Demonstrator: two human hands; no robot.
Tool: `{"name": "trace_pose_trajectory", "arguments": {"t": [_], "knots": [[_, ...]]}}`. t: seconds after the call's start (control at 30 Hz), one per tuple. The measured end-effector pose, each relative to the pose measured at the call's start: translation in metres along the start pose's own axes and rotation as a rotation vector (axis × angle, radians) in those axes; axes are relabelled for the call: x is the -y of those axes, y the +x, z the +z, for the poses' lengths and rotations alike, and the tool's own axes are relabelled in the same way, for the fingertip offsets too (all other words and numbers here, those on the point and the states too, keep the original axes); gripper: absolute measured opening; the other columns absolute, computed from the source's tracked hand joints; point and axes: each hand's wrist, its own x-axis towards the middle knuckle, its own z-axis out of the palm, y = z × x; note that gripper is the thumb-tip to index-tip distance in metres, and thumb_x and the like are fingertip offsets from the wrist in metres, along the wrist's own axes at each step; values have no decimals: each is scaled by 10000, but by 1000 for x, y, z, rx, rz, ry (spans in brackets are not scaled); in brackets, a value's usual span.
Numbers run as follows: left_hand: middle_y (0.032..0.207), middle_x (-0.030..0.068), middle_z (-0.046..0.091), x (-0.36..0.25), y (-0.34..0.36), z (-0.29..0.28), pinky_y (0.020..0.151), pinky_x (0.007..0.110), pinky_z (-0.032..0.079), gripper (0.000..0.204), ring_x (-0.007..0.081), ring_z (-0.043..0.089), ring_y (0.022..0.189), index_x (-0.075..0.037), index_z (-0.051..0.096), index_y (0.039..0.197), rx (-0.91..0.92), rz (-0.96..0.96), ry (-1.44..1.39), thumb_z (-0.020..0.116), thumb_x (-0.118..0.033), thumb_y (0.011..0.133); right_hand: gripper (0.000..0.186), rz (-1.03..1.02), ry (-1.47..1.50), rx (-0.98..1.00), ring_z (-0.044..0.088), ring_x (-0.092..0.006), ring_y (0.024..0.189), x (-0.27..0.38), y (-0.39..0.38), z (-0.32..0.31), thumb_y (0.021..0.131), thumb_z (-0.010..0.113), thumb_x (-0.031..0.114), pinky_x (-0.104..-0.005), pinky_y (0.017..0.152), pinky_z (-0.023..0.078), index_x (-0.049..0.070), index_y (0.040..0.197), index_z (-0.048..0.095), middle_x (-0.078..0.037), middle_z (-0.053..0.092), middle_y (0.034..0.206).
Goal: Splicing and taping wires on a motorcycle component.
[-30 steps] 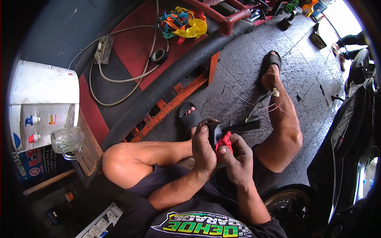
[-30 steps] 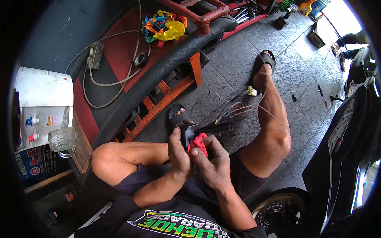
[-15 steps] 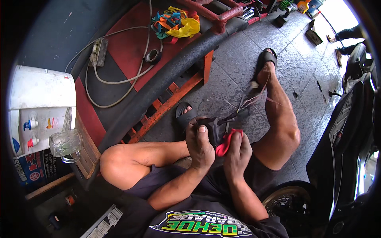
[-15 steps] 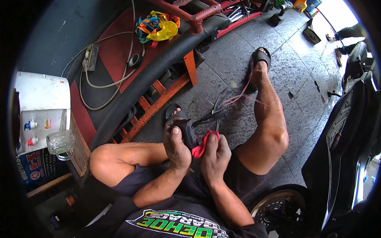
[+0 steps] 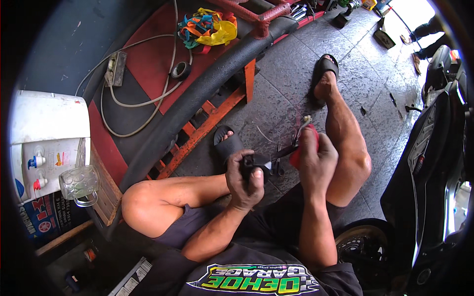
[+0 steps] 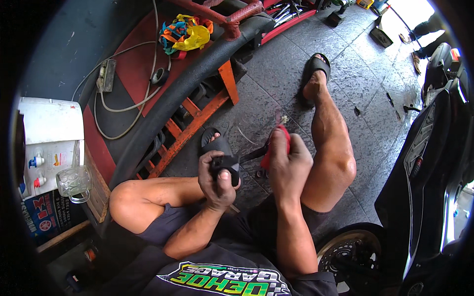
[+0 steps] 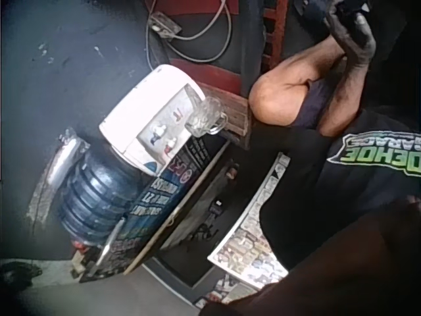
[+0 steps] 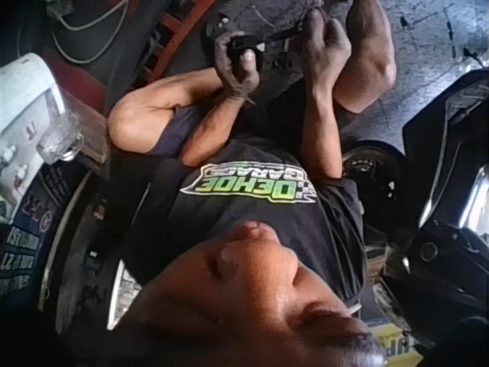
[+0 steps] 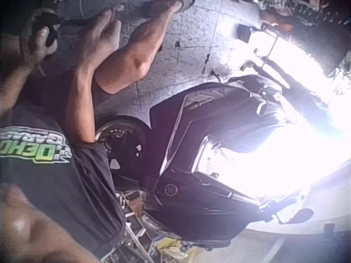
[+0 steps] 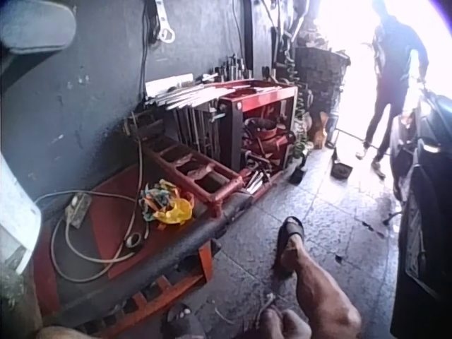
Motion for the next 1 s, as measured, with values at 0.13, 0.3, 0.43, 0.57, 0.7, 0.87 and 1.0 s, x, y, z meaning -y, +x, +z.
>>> {"name": "trace_pose_trajectory", "arguments": {"t": [0.13,0.3,0.43,0.57,0.7,0.87,1.0], "knots": [[1015,102,561,6,3,4,885,341,454,491,186,536,959,16,539,1150,-41,-18,-74,609,-400,898,281,-188,17,180,419,-83,567,-10,-39,10,985,602,158,-291,498,389,-14,768,557,-77,465,574],[1103,137,600,-15,26,-3,1131,402,272,476,261,469,1233,30,574,1106,-121,-117,-258,487,-413,954,297,-10,-183,242,527,-127,551,-69,-49,18,1010,567,208,-323,516,435,-5,807,604,-136,494,598],[1141,147,611,-7,29,-6,1165,418,220,437,271,439,1284,48,589,1124,-118,-177,-223,444,-340,983,279,-169,-20,165,577,-180,535,-41,-53,17,1013,543,189,-313,529,453,1,821,615,-110,548,622],[1253,181,593,-27,29,-16,1034,382,422,533,263,547,1220,28,525,1245,-188,-164,-389,425,-428,989,258,-377,-349,401,582,-415,636,-37,-30,37,968,582,198,-424,573,462,-2,804,571,-205,562,693],[1178,176,606,-51,37,-45,622,282,504,636,163,600,701,-29,512,1216,-305,-212,-586,479,-604,946,271,-120,-268,353,606,-285,623,-37,-9,45,943,627,203,-401,589,477,-30,818,569,-219,593,692],[1019,175,636,-84,45,-70,552,296,430,637,181,560,628,-91,510,1248,-315,-270,-938,458,-644,934,295,-361,-82,408,554,-135,610,63,30,93,939,661,245,-338,579,480,-36,885,589,-139,594,646],[664,6,472,-103,53,-74,603,314,379,555,163,490,569,-76,517,1218,-344,-294,-1077,414,-572,991,334,-238,-100,759,616,-140,681,118,64,117,933,670,250,-311,639,505,-10,1137,625,-107,666,767]]}}
